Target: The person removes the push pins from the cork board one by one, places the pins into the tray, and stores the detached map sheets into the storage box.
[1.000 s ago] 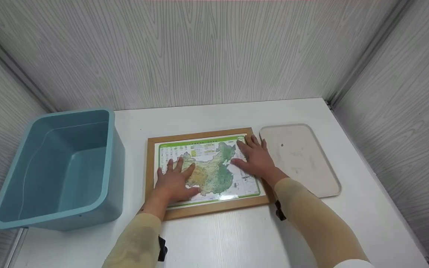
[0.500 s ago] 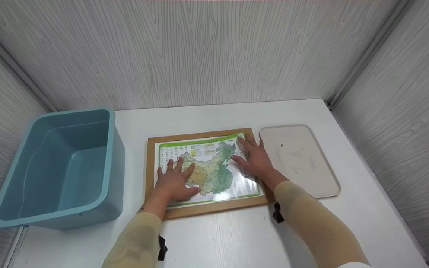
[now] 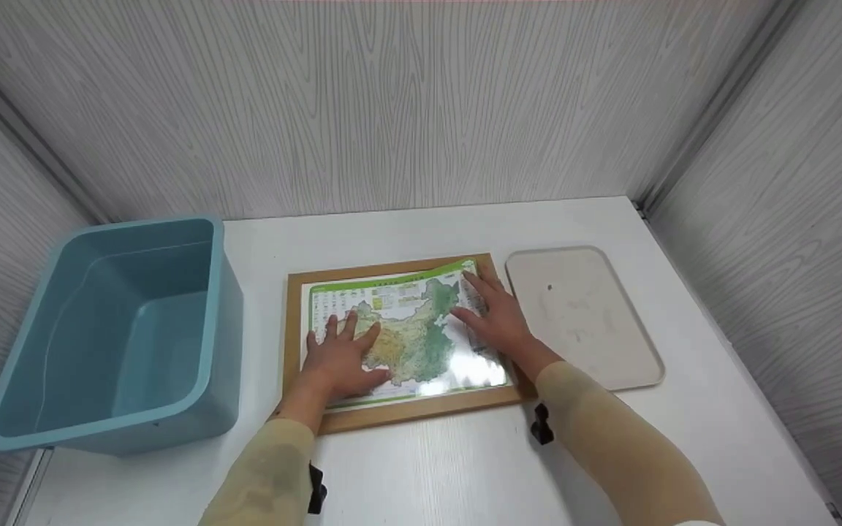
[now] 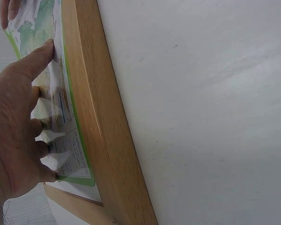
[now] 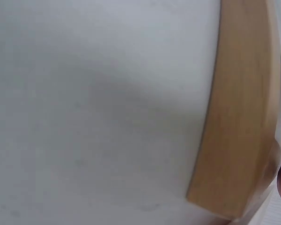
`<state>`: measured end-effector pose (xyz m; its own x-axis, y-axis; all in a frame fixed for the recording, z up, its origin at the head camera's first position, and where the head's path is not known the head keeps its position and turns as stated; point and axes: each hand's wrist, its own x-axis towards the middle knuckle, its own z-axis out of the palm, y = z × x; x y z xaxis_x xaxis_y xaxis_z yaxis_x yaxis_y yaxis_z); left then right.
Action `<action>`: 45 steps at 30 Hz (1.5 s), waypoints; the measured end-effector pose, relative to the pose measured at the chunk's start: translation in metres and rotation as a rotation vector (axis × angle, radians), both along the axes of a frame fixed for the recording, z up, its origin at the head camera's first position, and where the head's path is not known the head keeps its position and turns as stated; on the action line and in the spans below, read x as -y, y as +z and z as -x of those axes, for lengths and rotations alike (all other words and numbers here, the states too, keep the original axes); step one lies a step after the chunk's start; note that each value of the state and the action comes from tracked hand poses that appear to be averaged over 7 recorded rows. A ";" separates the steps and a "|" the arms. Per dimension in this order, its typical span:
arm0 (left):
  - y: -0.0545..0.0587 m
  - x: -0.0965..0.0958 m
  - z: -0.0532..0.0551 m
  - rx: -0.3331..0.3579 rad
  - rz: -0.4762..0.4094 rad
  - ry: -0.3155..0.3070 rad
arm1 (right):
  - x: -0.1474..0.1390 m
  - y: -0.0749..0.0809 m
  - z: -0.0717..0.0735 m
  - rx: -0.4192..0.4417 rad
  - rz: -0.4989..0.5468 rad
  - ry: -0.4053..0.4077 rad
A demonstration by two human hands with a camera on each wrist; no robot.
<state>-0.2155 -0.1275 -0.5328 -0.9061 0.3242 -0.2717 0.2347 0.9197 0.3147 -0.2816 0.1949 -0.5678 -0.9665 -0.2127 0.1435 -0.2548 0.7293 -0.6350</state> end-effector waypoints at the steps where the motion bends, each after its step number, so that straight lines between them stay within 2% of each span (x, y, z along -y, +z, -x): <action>1: 0.000 0.000 0.000 -0.001 -0.002 0.001 | 0.001 0.000 -0.001 -0.001 0.017 -0.002; 8: 0.001 -0.001 -0.001 0.006 0.003 0.004 | 0.005 0.003 -0.004 0.003 0.126 -0.022; 20: 0.001 -0.001 0.000 0.012 -0.013 0.011 | 0.004 0.016 -0.005 0.129 0.347 -0.051; 27: -0.001 0.001 0.001 0.020 0.001 -0.001 | 0.000 0.026 -0.003 0.187 0.589 -0.030; 30: -0.001 0.001 0.001 0.023 0.004 -0.004 | -0.004 0.030 -0.001 0.217 0.647 -0.034; 36: 0.000 0.001 0.001 0.023 -0.008 -0.001 | -0.010 0.036 0.000 0.355 0.717 -0.064; 42: 0.001 0.001 0.000 0.031 -0.010 -0.001 | -0.014 0.038 0.004 0.554 0.953 -0.041; 45: 0.001 0.001 0.000 0.030 -0.012 -0.003 | -0.015 0.039 0.005 0.601 1.049 -0.044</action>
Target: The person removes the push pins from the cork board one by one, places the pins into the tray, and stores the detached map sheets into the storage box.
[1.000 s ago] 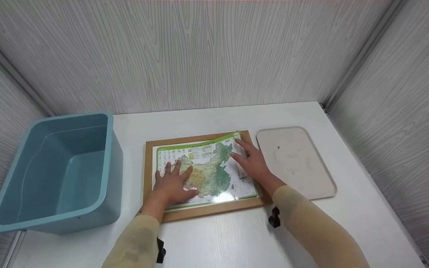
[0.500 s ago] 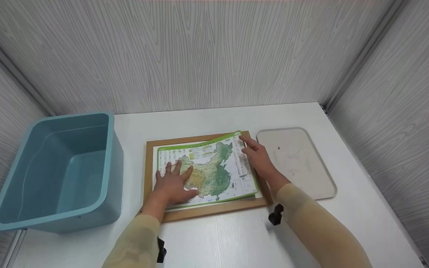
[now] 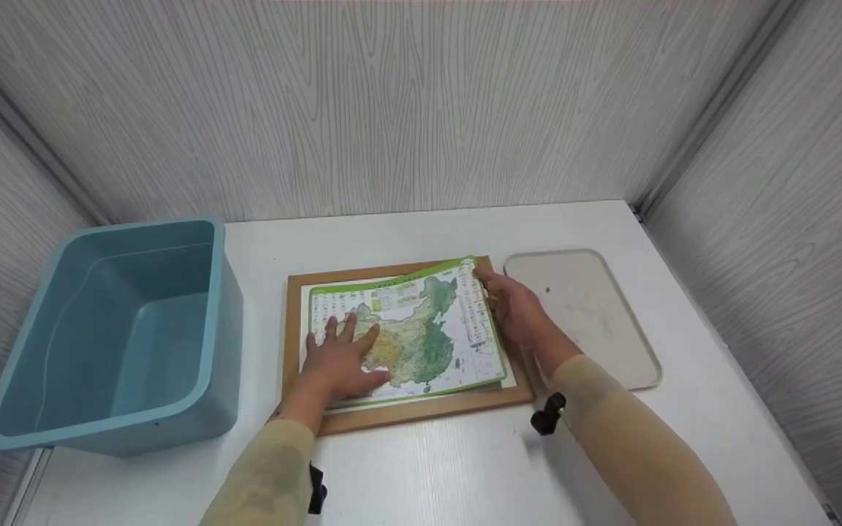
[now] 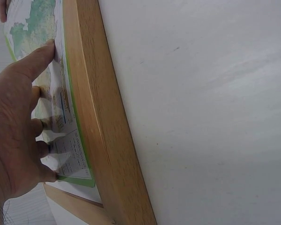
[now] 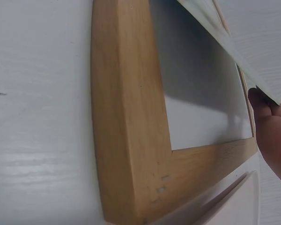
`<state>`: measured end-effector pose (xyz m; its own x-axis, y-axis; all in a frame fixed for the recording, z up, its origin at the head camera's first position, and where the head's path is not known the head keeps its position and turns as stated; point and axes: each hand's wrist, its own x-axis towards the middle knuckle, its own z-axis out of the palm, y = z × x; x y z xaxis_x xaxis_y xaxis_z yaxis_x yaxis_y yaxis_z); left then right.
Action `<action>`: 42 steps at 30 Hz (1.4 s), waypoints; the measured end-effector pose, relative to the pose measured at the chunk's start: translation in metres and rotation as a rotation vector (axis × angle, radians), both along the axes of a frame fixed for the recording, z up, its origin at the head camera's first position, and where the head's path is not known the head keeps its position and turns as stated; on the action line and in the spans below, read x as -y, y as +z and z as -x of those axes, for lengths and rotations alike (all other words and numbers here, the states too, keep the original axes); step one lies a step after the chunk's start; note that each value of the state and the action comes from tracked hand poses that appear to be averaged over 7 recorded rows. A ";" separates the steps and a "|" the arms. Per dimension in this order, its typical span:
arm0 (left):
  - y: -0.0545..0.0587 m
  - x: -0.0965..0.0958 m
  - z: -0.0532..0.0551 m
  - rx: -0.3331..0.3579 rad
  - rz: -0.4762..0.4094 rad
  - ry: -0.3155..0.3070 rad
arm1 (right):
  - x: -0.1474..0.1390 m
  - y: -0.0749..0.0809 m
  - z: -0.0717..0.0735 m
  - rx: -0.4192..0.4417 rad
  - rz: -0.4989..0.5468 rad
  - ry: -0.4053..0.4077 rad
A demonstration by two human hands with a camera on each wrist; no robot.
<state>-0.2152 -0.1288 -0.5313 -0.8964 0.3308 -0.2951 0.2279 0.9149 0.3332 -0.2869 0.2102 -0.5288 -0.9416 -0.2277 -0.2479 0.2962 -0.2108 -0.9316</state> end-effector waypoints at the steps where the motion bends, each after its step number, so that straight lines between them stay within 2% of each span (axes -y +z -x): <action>1: 0.000 0.000 0.000 -0.002 0.000 -0.001 | 0.000 0.000 0.001 0.012 0.035 -0.001; 4: -0.001 0.000 -0.001 -0.005 0.003 -0.004 | -0.003 -0.002 0.002 0.036 0.130 0.018; 7: -0.002 0.001 -0.001 -0.008 0.000 -0.005 | -0.006 -0.004 0.001 0.041 0.173 0.067; 11: -0.002 0.001 -0.001 -0.020 -0.019 0.000 | -0.011 -0.006 -0.001 0.026 0.138 0.152; 14: -0.002 0.001 -0.001 -0.025 -0.024 0.001 | -0.014 -0.008 -0.003 0.038 0.101 0.186; 20: 0.000 0.001 0.000 -0.022 -0.007 -0.004 | -0.016 -0.011 -0.006 0.080 0.040 0.175; 28: -0.001 -0.001 0.000 -0.014 0.000 -0.003 | -0.015 -0.015 -0.009 0.087 -0.034 0.151; 37: -0.001 -0.002 0.001 -0.017 0.013 -0.007 | -0.015 -0.020 -0.009 0.068 -0.038 0.128; 42: -0.001 -0.001 0.000 -0.012 0.021 -0.005 | -0.013 -0.024 -0.009 0.040 -0.033 0.154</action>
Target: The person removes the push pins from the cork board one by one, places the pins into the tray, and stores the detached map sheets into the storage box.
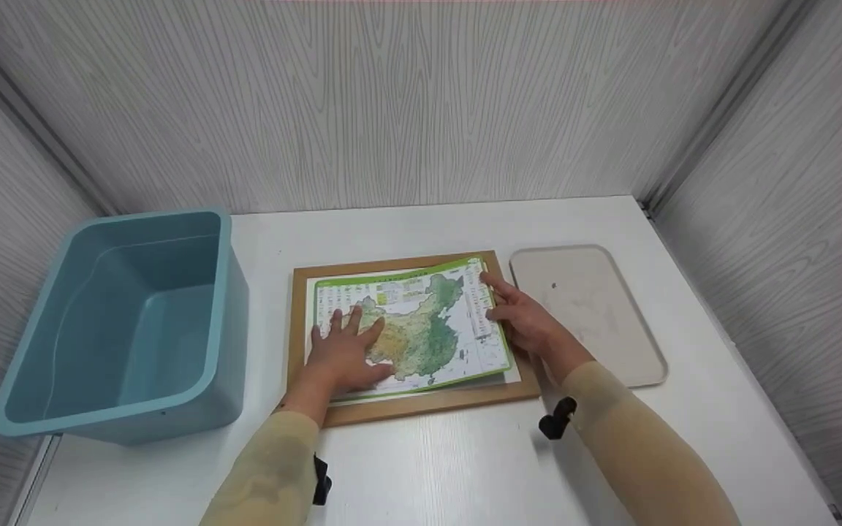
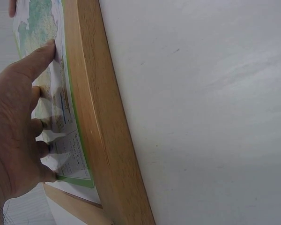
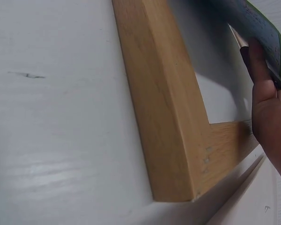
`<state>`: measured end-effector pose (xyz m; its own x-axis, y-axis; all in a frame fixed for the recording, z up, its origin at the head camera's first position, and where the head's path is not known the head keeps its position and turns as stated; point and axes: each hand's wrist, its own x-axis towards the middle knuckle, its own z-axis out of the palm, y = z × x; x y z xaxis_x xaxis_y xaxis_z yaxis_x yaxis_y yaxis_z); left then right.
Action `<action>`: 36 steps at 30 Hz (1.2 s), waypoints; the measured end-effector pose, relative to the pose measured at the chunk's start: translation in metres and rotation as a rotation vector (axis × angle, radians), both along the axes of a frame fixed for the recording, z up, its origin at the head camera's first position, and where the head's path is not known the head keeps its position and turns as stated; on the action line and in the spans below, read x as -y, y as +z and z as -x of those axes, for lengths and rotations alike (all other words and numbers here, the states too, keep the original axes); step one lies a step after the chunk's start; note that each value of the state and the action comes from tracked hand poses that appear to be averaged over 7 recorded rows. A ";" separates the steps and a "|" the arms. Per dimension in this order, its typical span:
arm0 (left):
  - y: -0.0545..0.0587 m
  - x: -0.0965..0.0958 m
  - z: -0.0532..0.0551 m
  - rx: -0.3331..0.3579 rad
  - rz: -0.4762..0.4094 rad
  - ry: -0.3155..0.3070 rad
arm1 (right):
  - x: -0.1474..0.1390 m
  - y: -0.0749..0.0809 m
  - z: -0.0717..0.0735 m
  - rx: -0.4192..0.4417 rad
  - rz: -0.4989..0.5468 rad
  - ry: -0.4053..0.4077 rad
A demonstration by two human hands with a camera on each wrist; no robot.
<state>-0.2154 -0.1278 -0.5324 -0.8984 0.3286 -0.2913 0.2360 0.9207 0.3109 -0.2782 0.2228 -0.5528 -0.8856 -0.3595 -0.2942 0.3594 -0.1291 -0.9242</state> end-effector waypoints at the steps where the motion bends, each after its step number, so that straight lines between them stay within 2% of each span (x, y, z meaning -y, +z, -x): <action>1: 0.000 0.000 0.000 0.000 -0.001 0.000 | 0.000 0.000 0.000 -0.005 -0.003 0.002; 11: 0.002 0.000 -0.003 0.004 -0.010 0.018 | 0.004 0.001 -0.002 -0.028 -0.055 -0.005; 18: 0.000 0.000 -0.005 -0.012 0.001 0.013 | 0.004 0.000 -0.003 -0.046 -0.053 0.006; 26: -0.010 0.002 -0.009 -0.084 -0.003 -0.002 | 0.003 -0.003 -0.005 -0.051 -0.043 -0.009; 30: -0.014 0.004 -0.011 -0.149 0.017 -0.008 | 0.004 -0.003 -0.005 -0.070 -0.023 -0.004; 33: -0.011 0.004 -0.014 -0.211 0.015 -0.007 | 0.003 -0.001 -0.005 -0.071 -0.011 -0.013; 36: -0.003 0.004 -0.019 -0.265 0.016 0.000 | 0.001 0.002 -0.006 -0.072 -0.009 -0.029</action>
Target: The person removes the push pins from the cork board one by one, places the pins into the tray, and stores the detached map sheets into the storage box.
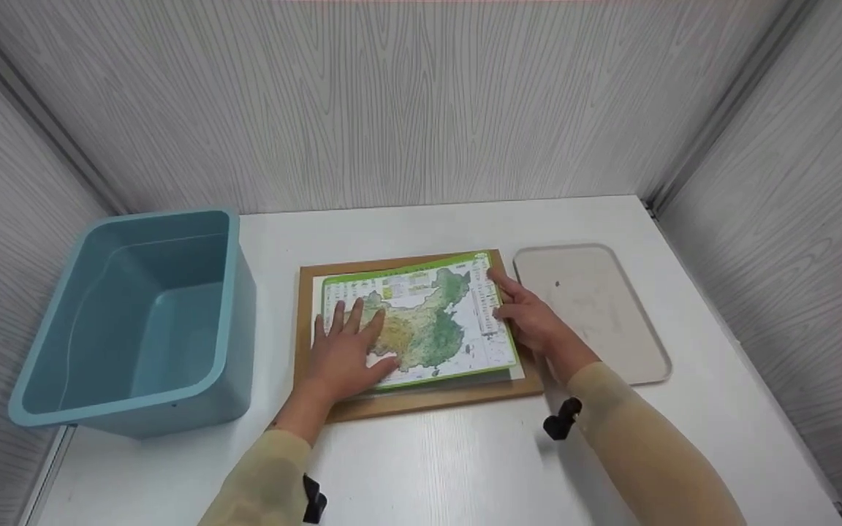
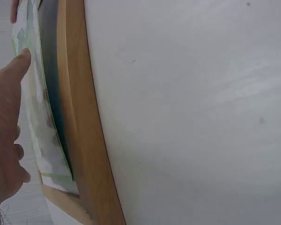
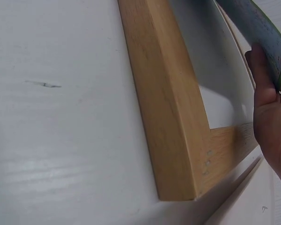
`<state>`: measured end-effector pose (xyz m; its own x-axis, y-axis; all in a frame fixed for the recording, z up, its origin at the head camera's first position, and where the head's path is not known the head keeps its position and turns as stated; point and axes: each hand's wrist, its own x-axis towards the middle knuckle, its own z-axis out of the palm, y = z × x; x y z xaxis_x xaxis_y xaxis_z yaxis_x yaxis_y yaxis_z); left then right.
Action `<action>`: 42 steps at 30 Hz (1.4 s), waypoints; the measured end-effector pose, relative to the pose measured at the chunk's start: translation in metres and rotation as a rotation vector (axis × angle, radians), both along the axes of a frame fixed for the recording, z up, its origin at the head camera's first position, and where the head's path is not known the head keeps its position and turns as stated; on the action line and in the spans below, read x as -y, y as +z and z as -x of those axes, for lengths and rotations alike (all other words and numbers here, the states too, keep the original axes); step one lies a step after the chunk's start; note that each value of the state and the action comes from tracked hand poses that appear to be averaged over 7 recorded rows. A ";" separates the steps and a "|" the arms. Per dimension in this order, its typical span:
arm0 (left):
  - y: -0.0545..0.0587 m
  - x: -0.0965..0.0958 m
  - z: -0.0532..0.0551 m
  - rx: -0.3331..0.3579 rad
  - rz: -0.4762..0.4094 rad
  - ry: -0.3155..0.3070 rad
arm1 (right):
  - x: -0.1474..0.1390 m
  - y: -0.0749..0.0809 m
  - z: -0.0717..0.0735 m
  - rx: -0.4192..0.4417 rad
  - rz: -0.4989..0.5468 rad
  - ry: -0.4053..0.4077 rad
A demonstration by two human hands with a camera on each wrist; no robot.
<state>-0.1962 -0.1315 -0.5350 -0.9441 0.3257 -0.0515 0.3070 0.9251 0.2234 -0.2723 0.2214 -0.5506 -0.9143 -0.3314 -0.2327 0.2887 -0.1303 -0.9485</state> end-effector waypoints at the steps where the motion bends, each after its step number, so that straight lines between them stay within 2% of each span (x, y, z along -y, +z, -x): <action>1: 0.004 0.000 -0.002 -0.016 0.001 0.002 | -0.001 0.001 0.000 -0.001 -0.001 -0.003; 7: 0.034 0.005 -0.020 -0.135 0.006 -0.021 | -0.007 0.008 -0.001 -0.012 -0.019 -0.020; 14: 0.070 0.026 -0.044 -0.299 0.009 -0.070 | -0.009 0.013 -0.003 -0.003 -0.011 -0.044; 19: 0.090 0.046 -0.054 -0.341 0.052 -0.051 | -0.012 0.015 -0.006 -0.022 0.015 -0.043; 22: 0.098 0.061 -0.059 -0.363 0.051 -0.031 | -0.014 0.017 -0.006 -0.030 0.043 -0.047; 26: 0.102 0.088 -0.068 -0.396 0.027 -0.004 | -0.014 0.021 -0.006 -0.038 0.073 -0.055; 30: 0.100 0.116 -0.079 -0.417 0.002 0.030 | -0.012 0.024 -0.005 -0.048 0.066 -0.077; 36: 0.091 0.153 -0.099 -0.397 -0.012 0.096 | -0.007 0.029 -0.005 -0.045 0.066 -0.098; 42: 0.084 0.177 -0.114 -0.358 -0.031 0.128 | -0.003 0.036 -0.007 -0.043 0.093 -0.116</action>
